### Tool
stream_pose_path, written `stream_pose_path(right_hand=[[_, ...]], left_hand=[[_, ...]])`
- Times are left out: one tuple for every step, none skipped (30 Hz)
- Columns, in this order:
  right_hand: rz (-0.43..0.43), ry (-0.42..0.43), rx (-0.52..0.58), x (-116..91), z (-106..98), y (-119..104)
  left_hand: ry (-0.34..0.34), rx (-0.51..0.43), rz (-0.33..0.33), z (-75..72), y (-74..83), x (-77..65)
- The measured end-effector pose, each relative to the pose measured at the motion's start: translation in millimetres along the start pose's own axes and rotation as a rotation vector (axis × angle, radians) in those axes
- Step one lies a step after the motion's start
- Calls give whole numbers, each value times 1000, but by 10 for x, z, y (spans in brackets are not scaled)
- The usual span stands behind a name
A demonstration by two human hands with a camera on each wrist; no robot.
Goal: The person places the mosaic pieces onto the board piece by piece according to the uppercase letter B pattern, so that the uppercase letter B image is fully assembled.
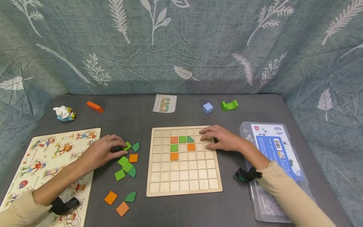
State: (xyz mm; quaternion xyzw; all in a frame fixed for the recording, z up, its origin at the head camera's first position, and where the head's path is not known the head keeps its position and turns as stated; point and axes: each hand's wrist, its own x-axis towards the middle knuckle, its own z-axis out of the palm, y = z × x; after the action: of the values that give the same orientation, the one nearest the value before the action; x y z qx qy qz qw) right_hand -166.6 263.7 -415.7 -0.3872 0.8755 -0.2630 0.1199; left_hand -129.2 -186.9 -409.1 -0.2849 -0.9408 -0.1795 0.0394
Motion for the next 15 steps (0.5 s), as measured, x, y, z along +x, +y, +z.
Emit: stream_pose_path(right_hand=[[1,0,1,1,-1,3],[2,0,1,0,-1,6],[2,0,1,1,-2,8],[3,1,-2,1,-2,11],[5,0,-2,1,-3,12],[6,1,-5,1,-4,13],[6,3,-8,0,-5,14],[7,3,-8,1,-6,12],[7,4,-8,2,-8,9],[6,5,-9,1,-8,7],[5,4,-7,2,-9,4],[4,4,-6,2,-9,2],[3,4,-5,2,-9,0],[3,3,-4,2,-9,-2],[3,2,-3,-1,-9,-1]], left_hand=[[9,0,5,2,2,2],[16,2,9,3,5,4],[21,3,12,4,5,7],[22,4,16,3,6,10],[20,4,19,0,6,14],[18,6,22,-3,4,22],[15,5,23,-9,2,30],[13,6,20,-16,2,39],[12,-2,15,-24,2,50],[13,-8,10,-30,2,64],[13,-18,4,-35,7,80],[14,-29,-1,-40,16,97],[16,-41,-5,-38,31,115],[16,-52,-6,-35,55,138],[15,-68,-2,-25,88,163]])
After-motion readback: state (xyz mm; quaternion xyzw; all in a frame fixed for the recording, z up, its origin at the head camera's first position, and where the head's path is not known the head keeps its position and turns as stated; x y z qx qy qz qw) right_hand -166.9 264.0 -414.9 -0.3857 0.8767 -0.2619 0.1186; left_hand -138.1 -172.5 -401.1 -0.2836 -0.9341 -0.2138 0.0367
